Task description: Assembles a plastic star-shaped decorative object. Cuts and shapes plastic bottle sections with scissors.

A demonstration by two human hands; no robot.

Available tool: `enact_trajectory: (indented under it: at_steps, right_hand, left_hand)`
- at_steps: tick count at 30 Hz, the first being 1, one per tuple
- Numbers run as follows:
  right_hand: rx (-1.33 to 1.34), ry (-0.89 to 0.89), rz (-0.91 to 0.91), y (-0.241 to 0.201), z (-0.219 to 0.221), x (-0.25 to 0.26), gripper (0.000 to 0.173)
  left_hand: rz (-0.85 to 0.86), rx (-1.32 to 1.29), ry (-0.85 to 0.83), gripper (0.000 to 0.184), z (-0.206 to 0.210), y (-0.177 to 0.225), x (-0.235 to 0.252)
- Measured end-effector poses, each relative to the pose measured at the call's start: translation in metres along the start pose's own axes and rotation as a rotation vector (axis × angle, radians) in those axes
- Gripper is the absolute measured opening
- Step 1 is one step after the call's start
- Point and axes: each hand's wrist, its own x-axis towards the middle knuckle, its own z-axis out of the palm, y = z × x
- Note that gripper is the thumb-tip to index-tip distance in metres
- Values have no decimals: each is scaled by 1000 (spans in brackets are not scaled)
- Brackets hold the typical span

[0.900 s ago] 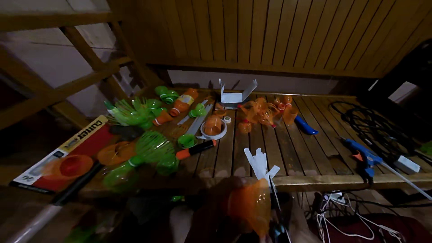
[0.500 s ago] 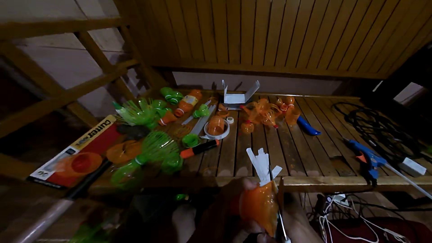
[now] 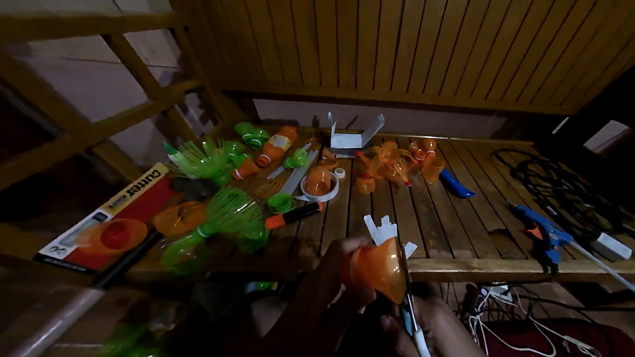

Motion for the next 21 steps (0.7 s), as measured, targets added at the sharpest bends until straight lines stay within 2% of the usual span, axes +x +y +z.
enact_trajectory:
  at_steps: [7, 11, 14, 16, 18, 21]
  right_hand:
    - [43, -67, 42, 6, -5, 5, 28]
    - [106, -89, -10, 11, -10, 6, 33]
    - [78, -72, -36, 11, -10, 6, 31]
    - [68, -56, -32, 12, -9, 6, 30]
    - [64, -40, -19, 13, -8, 6, 29]
    - [45, -31, -21, 13, -8, 5, 29]
  left_hand:
    - [-72, -82, -66, 45, -11, -7, 12]
    - [-184, -118, -237, 46, -15, -7, 17]
    - [-211, -131, -157, 35, -8, 5, 16]
    - [-236, -146, -180, 35, -9, 7, 18]
    - [-257, -204, -285, 40, -17, 1, 21]
    - [-312, -383, -343, 33, -21, -4, 22]
